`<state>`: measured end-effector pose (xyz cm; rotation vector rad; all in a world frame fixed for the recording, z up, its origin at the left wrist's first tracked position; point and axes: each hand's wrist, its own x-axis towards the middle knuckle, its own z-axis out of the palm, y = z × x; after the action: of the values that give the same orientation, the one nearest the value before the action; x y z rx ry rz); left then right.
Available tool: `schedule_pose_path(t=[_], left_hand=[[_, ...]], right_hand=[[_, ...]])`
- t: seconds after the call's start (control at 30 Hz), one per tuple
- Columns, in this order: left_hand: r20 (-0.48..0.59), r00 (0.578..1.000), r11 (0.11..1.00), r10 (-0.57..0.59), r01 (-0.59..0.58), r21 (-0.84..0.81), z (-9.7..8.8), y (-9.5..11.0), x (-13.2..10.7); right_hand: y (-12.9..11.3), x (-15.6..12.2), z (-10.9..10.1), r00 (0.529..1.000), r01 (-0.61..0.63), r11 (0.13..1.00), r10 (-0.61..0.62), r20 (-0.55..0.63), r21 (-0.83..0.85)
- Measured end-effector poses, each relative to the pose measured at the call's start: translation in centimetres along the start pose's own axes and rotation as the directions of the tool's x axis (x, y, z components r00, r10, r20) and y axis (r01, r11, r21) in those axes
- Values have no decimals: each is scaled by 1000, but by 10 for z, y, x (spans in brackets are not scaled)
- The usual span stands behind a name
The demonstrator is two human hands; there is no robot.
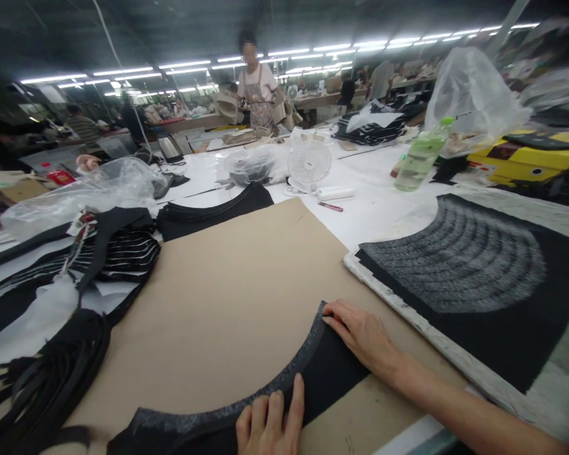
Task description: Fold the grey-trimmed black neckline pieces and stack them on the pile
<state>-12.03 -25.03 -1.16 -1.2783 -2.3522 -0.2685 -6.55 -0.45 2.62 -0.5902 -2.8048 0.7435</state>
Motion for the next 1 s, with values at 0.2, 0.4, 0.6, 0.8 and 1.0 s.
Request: schedule_pose_path(t=[0.2,0.4,0.6,0.8,1.0], left_hand=[[34,995,962,-99,104,-253,-15,5,-4],[-11,992,882,-127,108,-459,-40,-2,-11],[-79,904,856,-421,367,-364,-72,-56,-28],[337,753,690,-566,656,-307,-86,-118,-14],[578,651,680,-492,702,-212,-93,-118,6]], right_hand=[[-19,-7,0,983,165,985,-169,-71,-55],[-77,-34,24,812,576,803,-584,10,153],[-109,-36,47,762,616,768,-638,115,175],[-120,-35,56,724,655,746,-665,184,118],[-116,-37,60,714,670,733,-680,170,118]])
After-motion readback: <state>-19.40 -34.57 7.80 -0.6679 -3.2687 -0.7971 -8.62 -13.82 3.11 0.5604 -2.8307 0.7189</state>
